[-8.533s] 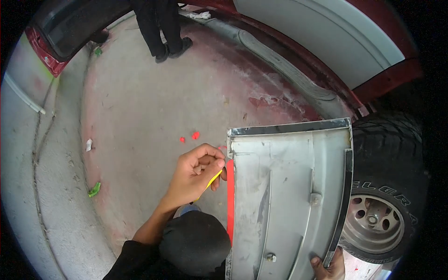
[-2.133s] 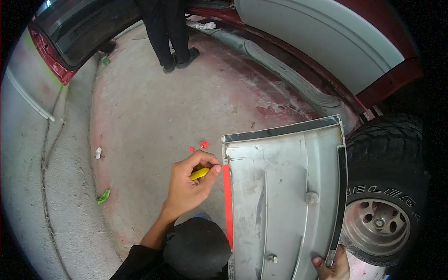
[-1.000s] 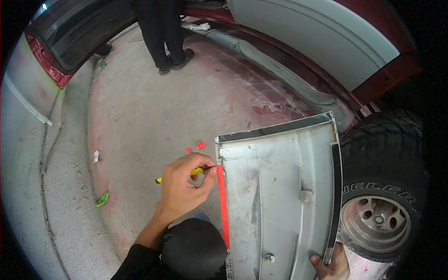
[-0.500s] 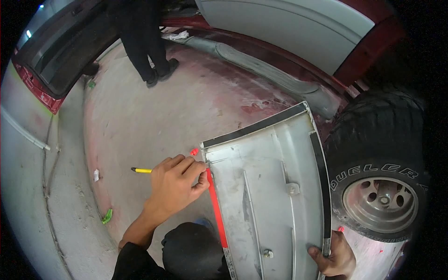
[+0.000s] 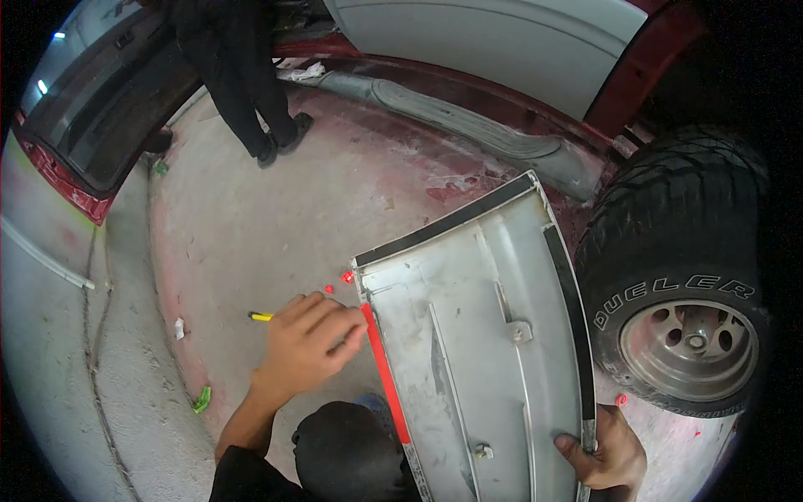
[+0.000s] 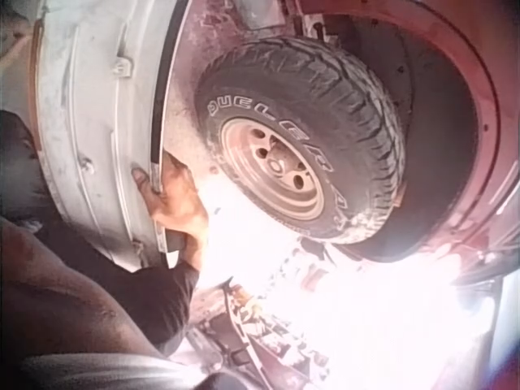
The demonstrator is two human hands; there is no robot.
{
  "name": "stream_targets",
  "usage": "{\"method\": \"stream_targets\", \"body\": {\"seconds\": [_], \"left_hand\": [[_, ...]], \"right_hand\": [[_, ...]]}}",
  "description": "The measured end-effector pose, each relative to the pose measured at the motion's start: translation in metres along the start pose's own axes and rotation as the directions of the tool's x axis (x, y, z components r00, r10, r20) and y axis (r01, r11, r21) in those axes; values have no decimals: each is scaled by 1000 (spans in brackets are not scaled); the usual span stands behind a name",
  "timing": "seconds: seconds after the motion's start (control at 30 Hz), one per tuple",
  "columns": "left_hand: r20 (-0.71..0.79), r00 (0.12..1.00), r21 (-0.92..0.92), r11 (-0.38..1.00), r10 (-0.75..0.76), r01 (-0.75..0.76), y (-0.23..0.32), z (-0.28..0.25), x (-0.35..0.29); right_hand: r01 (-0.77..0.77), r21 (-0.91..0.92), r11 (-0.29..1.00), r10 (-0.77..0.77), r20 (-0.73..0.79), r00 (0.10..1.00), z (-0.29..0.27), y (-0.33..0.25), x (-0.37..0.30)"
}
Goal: Applying adhesive tape and trimming it on a vehicle body trim piece.
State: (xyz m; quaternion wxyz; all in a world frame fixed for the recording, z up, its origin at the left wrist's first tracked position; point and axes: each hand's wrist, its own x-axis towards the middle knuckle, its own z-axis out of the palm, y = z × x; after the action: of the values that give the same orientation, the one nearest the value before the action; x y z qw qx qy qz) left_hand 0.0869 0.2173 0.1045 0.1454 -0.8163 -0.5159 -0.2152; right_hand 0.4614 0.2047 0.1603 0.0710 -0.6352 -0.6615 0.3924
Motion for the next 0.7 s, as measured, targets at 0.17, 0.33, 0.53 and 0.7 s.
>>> {"method": "stream_targets", "body": {"seconds": [0.17, 0.33, 0.53, 0.7], "left_hand": [[111, 878, -490, 743, -466, 456, -1, -3, -8], [132, 839, -576, 647, -529, 499, -2, -7, -3], [186, 875, -528, 706, -446, 472, -10, -14, 8], [113, 921, -548, 750, -374, 372, -14, -15, 11]], "right_hand": [[263, 38, 964, -265, 76, 961, -3, 20, 4], [454, 229, 861, -492, 147, 858, -6, 18, 14], [474, 255, 843, -518, 142, 844, -5, 25, 18], [493, 280, 824, -542, 131, 830, -3, 26, 17]]}}
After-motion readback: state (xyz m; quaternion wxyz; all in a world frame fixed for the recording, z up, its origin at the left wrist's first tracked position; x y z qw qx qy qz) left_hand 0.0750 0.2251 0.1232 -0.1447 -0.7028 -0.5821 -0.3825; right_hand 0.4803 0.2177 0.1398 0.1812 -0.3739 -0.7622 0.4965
